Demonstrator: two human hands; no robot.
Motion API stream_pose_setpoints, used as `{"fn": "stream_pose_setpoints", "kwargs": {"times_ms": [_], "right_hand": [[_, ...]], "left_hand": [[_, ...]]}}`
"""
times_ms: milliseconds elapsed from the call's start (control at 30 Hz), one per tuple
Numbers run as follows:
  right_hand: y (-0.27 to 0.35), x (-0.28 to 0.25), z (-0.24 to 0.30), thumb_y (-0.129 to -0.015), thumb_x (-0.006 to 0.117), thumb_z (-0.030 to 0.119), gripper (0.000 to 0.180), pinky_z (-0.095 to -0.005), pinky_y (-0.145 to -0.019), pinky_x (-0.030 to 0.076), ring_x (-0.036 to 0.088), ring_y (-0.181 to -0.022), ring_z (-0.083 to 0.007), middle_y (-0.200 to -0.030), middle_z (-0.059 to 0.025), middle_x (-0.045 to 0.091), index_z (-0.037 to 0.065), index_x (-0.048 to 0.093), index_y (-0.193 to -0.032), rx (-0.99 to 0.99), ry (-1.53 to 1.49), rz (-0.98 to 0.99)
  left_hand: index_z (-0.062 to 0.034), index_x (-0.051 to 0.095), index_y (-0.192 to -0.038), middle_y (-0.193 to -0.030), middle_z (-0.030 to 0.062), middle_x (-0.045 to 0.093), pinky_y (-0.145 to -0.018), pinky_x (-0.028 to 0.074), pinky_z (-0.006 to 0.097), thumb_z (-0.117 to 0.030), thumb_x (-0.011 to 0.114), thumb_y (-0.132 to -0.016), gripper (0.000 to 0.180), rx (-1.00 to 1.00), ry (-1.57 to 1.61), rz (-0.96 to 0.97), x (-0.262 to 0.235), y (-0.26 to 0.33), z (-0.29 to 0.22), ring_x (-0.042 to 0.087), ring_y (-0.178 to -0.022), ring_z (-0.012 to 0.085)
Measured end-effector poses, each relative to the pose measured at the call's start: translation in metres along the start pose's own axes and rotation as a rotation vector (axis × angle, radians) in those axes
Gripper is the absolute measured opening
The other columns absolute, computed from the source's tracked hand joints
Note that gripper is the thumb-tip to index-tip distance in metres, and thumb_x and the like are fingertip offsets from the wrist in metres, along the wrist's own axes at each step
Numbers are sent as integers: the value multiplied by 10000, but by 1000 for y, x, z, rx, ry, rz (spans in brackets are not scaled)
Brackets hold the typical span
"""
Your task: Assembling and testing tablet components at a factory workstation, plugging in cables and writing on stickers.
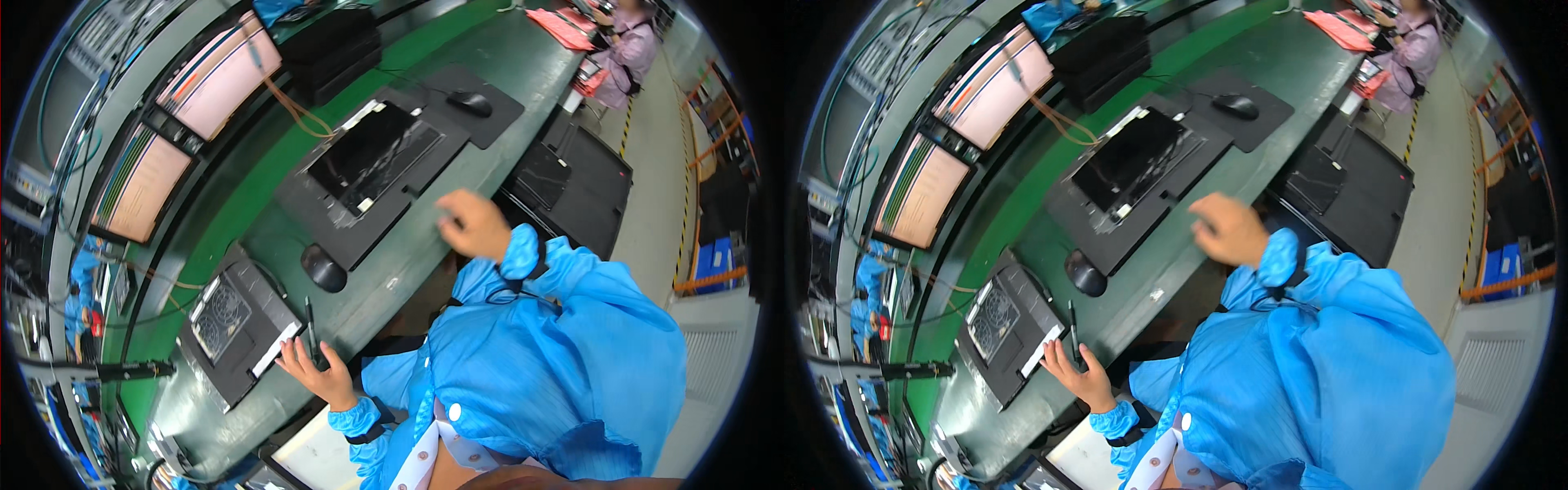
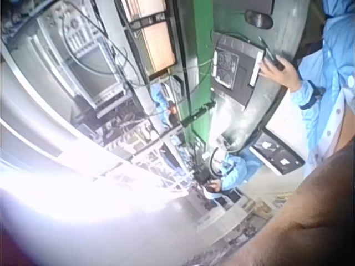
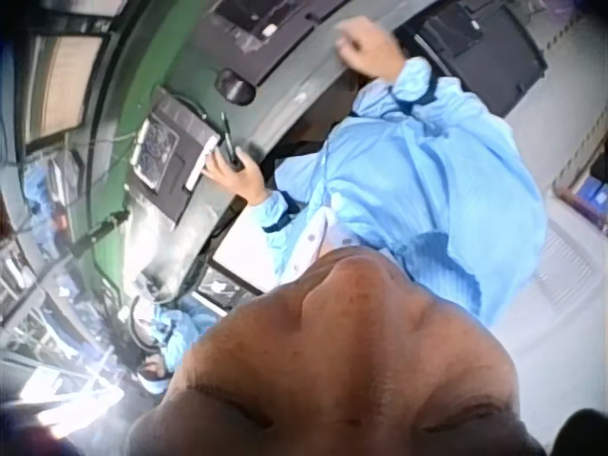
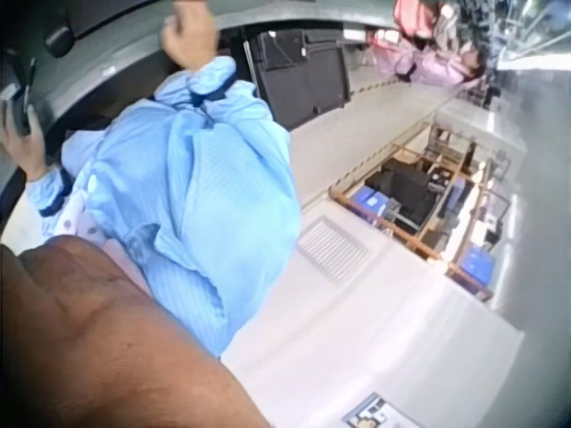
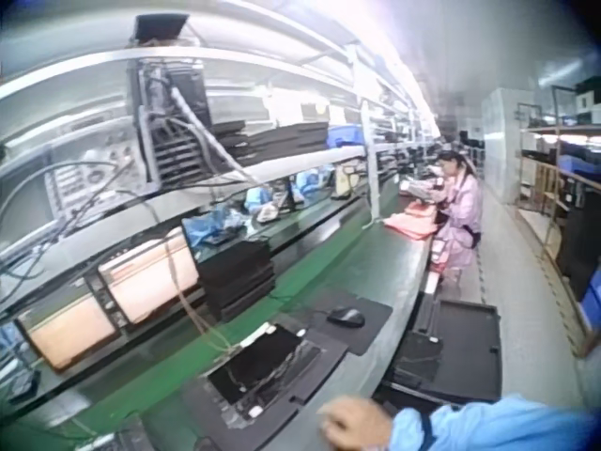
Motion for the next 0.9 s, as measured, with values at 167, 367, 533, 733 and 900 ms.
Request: {"fn": "stream_pose_setpoints", "kwargs": {"times_ms": [167, 367, 533, 733, 900], "right_hand": [[101, -152, -183, -819, 683, 236, 397, -491, -905, 523, 646, -1035, -405, -1118, -210, 671, 14, 669, -1148, 631, 672, -213], [364, -256, -343, -873, 701, 478, 685, -495, -1061, 471, 596, -1220, -442, -1284, -280, 639, -65, 609, -1281, 1602, 852, -159], [424, -245, -364, -964, 600, 465, 590, -516, -1010, 483, 613, -1153, -487, -1212, -299, 664, -43, 616, -1264, 1585, 603, -212], [450, -307, -307, -1032, 468, 469, 532, -556, -962, 482, 604, -1115, -527, -1186, -317, 662, -2, 607, -1234, 1522, 819, -607], [449, -339, -285, -1043, 461, 467, 594, -501, -1038, 449, 576, -1208, -491, -1297, -306, 624, -56, 581, -1300, 1427, 719, -1118]], "left_hand": [[20, 583, -1341, -1450, 209, 523, -1214, 255, 536, -24, 647, -925, 423, -11, 28, -27, 5, -14, -2, 445, -1404, 401], [46, 593, -1310, -1441, 199, 535, -1172, 344, 498, -38, 614, -959, 362, -19, 56, -83, 16, -28, -29, 498, -1362, 377], [39, 600, -1300, -1436, 194, 543, -1177, 338, 492, -42, 617, -960, 350, 73, 92, -29, 32, -46, -68, 494, -1373, 368], [28, 603, -1297, -1433, 195, 547, -1166, 350, 501, -20, 625, -952, 348, 157, 179, 6, 45, -62, -94, 504, -1365, 374], [47, 594, -1293, -1400, 212, 564, -1150, 360, 498, -122, 517, -1025, 326, 100, 330, 77, 37, -57, -95, 521, -1338, 391]]}}
Point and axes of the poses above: each hand's wrist, its own y-axis away from the middle knuckle, its own x-axis out of the palm, z = x × y, the point moved 5 cm from there along -y, towards the middle knuckle
